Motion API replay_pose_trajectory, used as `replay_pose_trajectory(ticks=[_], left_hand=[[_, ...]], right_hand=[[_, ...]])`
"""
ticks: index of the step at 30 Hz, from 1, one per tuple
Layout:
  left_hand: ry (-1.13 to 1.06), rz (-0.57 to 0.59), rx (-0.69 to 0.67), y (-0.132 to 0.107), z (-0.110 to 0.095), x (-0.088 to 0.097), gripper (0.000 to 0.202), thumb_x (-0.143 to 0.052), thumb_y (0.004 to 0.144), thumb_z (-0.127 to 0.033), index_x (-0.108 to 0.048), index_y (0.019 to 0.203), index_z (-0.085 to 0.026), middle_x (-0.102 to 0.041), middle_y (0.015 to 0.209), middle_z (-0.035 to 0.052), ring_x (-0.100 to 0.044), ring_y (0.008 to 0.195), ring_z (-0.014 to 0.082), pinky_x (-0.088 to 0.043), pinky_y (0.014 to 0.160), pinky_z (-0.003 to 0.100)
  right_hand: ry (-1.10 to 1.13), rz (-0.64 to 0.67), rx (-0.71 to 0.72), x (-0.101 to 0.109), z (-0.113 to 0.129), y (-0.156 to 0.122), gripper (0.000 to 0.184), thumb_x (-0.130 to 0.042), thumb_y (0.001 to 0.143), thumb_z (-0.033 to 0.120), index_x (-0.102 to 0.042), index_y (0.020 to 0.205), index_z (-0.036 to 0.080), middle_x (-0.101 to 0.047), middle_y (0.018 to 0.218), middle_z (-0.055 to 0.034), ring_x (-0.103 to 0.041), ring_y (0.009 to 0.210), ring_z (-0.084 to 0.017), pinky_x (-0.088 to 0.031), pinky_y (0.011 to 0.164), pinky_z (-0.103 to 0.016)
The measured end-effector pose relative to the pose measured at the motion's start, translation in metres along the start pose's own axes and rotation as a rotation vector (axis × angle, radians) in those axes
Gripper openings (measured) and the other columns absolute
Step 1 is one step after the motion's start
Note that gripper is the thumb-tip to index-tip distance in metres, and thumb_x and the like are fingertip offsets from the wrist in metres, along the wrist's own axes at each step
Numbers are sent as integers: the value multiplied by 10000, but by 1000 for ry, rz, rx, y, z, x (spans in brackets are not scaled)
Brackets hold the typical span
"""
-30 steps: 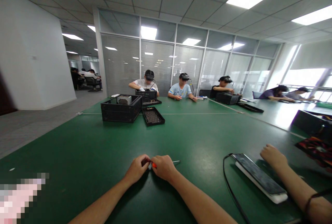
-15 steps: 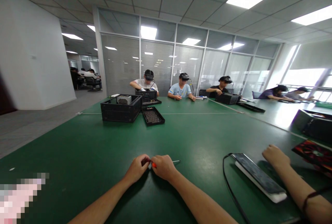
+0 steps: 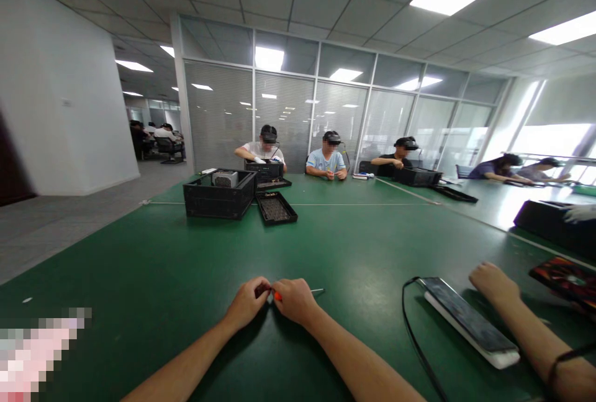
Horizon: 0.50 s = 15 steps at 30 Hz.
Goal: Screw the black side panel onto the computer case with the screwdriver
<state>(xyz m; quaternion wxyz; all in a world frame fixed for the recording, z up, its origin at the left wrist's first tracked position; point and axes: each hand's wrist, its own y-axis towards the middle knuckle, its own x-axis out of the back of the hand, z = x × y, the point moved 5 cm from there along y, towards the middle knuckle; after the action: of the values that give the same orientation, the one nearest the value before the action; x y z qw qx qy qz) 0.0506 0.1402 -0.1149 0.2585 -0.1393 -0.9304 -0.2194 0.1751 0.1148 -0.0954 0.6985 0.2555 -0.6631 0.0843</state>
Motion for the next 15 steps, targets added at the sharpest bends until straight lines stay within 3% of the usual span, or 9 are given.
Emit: replay_pose_trajectory(ticks=[15], left_hand=[[4,10,-4,-1,0,1,183,-471,777,-282,-598,799,-152,-617,724,23,-558,691,152,-413,665,239]], right_hand=[[-8,-26,8,0,0,0,205,-415,841,270,-595,900,191,-657,864,-48,-609,752,-172,-388,634,-250]])
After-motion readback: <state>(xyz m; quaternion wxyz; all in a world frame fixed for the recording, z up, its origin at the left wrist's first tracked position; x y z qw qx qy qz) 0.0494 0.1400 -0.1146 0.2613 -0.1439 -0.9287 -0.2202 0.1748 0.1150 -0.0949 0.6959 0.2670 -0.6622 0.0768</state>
